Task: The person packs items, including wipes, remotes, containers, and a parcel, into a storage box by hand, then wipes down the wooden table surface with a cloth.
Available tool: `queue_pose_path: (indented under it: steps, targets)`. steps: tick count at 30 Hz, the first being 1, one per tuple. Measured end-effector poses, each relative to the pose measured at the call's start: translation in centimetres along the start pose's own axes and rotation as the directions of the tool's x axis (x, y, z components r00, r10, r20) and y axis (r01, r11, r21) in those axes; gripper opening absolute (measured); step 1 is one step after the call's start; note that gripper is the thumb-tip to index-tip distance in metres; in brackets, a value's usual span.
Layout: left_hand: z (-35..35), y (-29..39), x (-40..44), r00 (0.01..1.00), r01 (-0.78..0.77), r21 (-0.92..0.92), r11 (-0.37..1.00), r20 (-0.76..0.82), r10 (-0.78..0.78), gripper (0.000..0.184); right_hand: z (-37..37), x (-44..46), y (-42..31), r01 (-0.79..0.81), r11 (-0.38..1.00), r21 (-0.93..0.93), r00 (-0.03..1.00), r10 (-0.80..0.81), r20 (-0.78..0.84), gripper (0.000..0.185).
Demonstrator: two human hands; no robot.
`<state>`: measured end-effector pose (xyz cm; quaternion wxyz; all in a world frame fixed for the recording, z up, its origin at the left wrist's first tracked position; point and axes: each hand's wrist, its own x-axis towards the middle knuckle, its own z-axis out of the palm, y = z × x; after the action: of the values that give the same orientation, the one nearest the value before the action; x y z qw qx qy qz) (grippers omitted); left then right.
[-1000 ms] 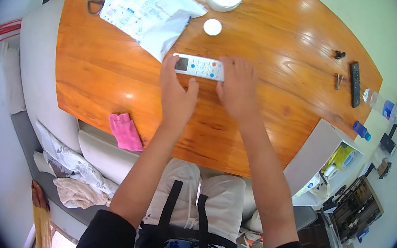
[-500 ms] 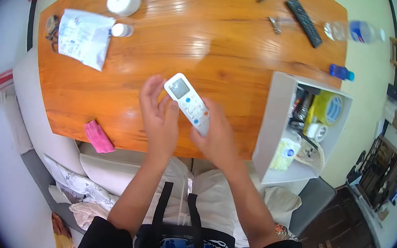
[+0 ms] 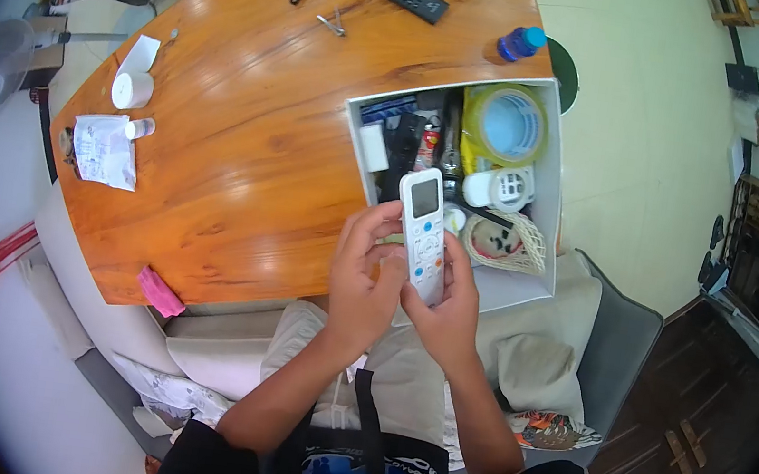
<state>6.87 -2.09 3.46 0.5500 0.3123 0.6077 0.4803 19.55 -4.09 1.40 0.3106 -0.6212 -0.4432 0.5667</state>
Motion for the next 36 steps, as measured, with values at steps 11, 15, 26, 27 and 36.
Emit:
queue_pose_path:
  steps: [11,15,26,27,36]
  targets:
    - [6.8,0.2,1.6,0.999,0.027,-0.019,0.999,0.042,-0.026,0.045,-5.8,4.2,-3.4,0.240,0.816,-0.525,0.930,-0.349,-0.118,0.070]
    - [8.8,-0.8,4.2,0.996,-0.038,-0.033,0.999,0.079,0.040,0.044,-7.3,6.6,-3.0,0.243,0.735,-0.633,0.896,-0.421,-0.145,0.067]
    - [13.0,-3.2,8.1,0.994,-0.066,0.059,0.996,0.092,0.061,0.051,-8.3,10.9,-1.5,0.225,0.658,-0.718,0.823,-0.523,-0.221,0.051]
    - [13.0,-2.7,8.2,0.994,-0.030,0.067,0.997,0.109,0.022,0.050,-8.3,10.8,-1.4,0.226,0.656,-0.720,0.816,-0.531,-0.228,0.051]
    - [10.1,-1.5,6.8,0.993,-0.111,0.116,0.987,0.055,0.105,0.042,-6.1,6.7,-2.1,0.340,0.688,-0.642,0.818,-0.553,-0.160,0.047]
